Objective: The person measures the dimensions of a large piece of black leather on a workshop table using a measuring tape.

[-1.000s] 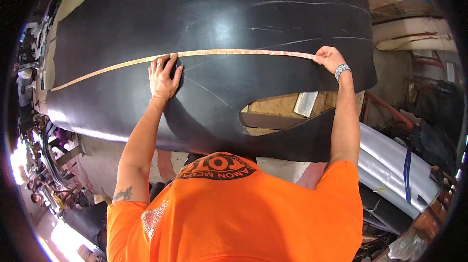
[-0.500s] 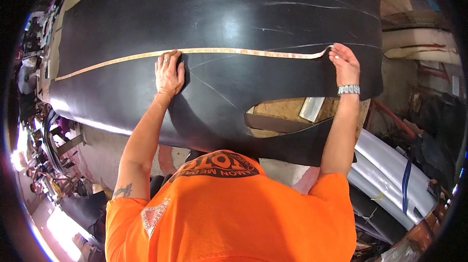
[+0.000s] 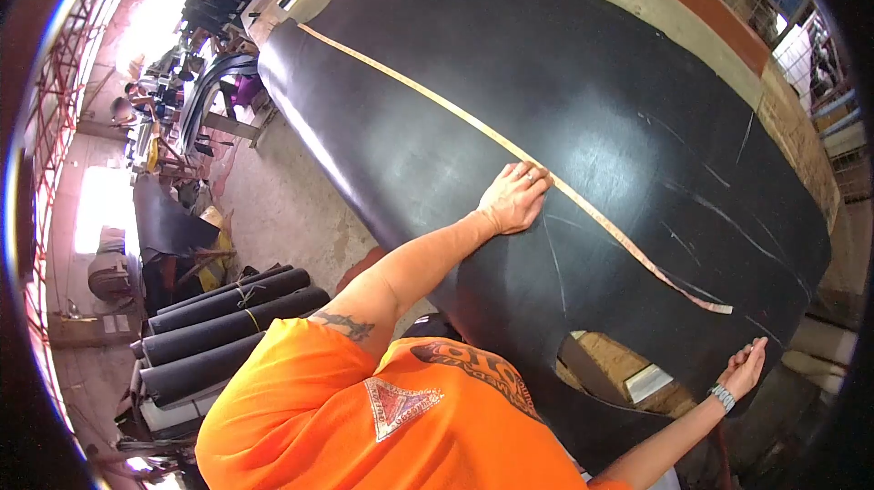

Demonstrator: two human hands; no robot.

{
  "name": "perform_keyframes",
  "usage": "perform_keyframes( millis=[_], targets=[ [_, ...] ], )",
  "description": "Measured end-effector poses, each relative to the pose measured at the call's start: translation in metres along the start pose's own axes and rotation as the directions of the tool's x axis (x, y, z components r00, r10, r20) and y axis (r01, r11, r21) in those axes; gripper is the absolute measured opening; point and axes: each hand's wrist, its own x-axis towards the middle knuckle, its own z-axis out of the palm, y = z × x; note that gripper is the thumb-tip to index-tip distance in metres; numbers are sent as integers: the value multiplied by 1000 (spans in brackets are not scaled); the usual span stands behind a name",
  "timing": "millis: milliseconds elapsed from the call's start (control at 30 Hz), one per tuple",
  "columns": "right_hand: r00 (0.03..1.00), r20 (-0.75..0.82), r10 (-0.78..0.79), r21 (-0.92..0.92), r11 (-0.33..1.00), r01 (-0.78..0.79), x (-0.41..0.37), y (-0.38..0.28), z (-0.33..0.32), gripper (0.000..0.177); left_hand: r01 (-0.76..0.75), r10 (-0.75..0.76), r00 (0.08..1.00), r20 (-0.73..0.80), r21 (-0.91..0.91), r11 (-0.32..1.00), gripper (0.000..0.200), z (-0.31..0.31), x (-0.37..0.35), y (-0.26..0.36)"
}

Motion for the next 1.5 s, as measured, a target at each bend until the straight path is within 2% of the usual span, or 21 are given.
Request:
perform_keyframes(
  millis=[133, 200, 233, 267, 300, 333, 367, 400, 467, 600, 700, 833, 900, 933, 967, 1067, 1267, 1333, 1400, 1433, 1500],
  targets=[
    [999, 39, 22, 15, 1000, -22, -12, 0, 14, 35, -14, 15, 998, -62, 10, 1000, 32, 0, -1, -2],
    [977, 206, 60, 25, 997, -67, -1, 11, -4, 38, 7, -7, 1000, -9, 0, 1000, 30, -7, 2, 0],
    [988, 100, 114, -13, 994, -113, -27, -5, 24, 42, 156, -235, 881, 410, 217, 964, 30, -24, 23, 11],
    [991, 55, 125, -47, 991, -123, -57, -28, 46, 42, 111, -167, 956, 241, 227, 967, 31, -8, 12, 5],
    [976, 191, 105, -41, 994, -98, -44, -13, 27, 41, 173, -221, 891, 395, 154, 973, 31, -12, 22, 6],
    [975, 207, 85, -26, 996, -81, -53, -18, 33, 37, 168, -185, 946, 265, 87, 982, 32, 2, 10, 0],
    [988, 150, 43, -59, 998, -35, -66, -24, 45, 31, 79, -79, 997, 5, 42, 996, 28, 10, 3, -1],
    [988, 153, 8, -43, 999, -2, -72, -22, 47, 27, 13, -13, 999, -30, -6, 1000, 32, 15, 0, -7],
    [979, 196, -47, -141, 987, 76, -81, -18, 48, 25, 1, -3, 998, -62, -32, 999, 31, 14, 1, -5],
    [957, 277, -81, -244, 958, 152, -101, 1, 65, 19, 2, -4, 998, -57, -20, 1000, 31, 11, 2, -6],
    [934, 356, -30, -277, 951, 137, -122, 10, 88, 18, -2, 1, 999, -46, -28, 1000, 32, 16, 2, -1],
    [893, 449, 1, -244, 962, 121, -143, 21, 124, 17, 26, -25, 999, -34, 26, 999, 33, 10, 2, -2],
    [871, 491, -5, -208, 970, 123, -144, 26, 142, 17, 77, -77, 995, 59, 5, 997, 31, 5, 4, -3],
    [866, 499, -9, -193, 974, 122, -145, 32, 146, 17, 37, -37, 999, -17, 22, 999, 33, 8, 2, -5],
    [860, 510, -26, -181, 974, 136, -145, 37, 149, 17, 45, -45, 999, 2, -1, 999, 32, 8, 0, -6],
    [858, 513, -38, -131, 984, 121, -144, 42, 160, 17, -24, 22, 998, -61, -34, 999, 34, 4, 0, -4],
    [864, 503, -18, -170, 978, 119, -158, 45, 189, 15, -50, 43, 992, -122, -54, 997, 33, 9, 1, -10],
    [868, 495, -17, -190, 974, 127, -172, 42, 200, 15, 35, -35, 999, -26, -7, 999, 34, 4, 1, -16],
    [905, 425, 19, -220, 972, 83, -193, 36, 215, 16, 32, -31, 996, 81, -10, 999, 35, 4, 4, -13],
    [923, 386, -6, -242, 964, 108, -207, 32, 222, 16, 8, -4, 998, 56, -67, 998, 36, 8, 4, -14],
    [938, 341, -60, -245, 958, 150, -224, 30, 231, 16, -29, 29, 999, 38, -11, 1000, 43, 18, 0, -17]
  ],
)
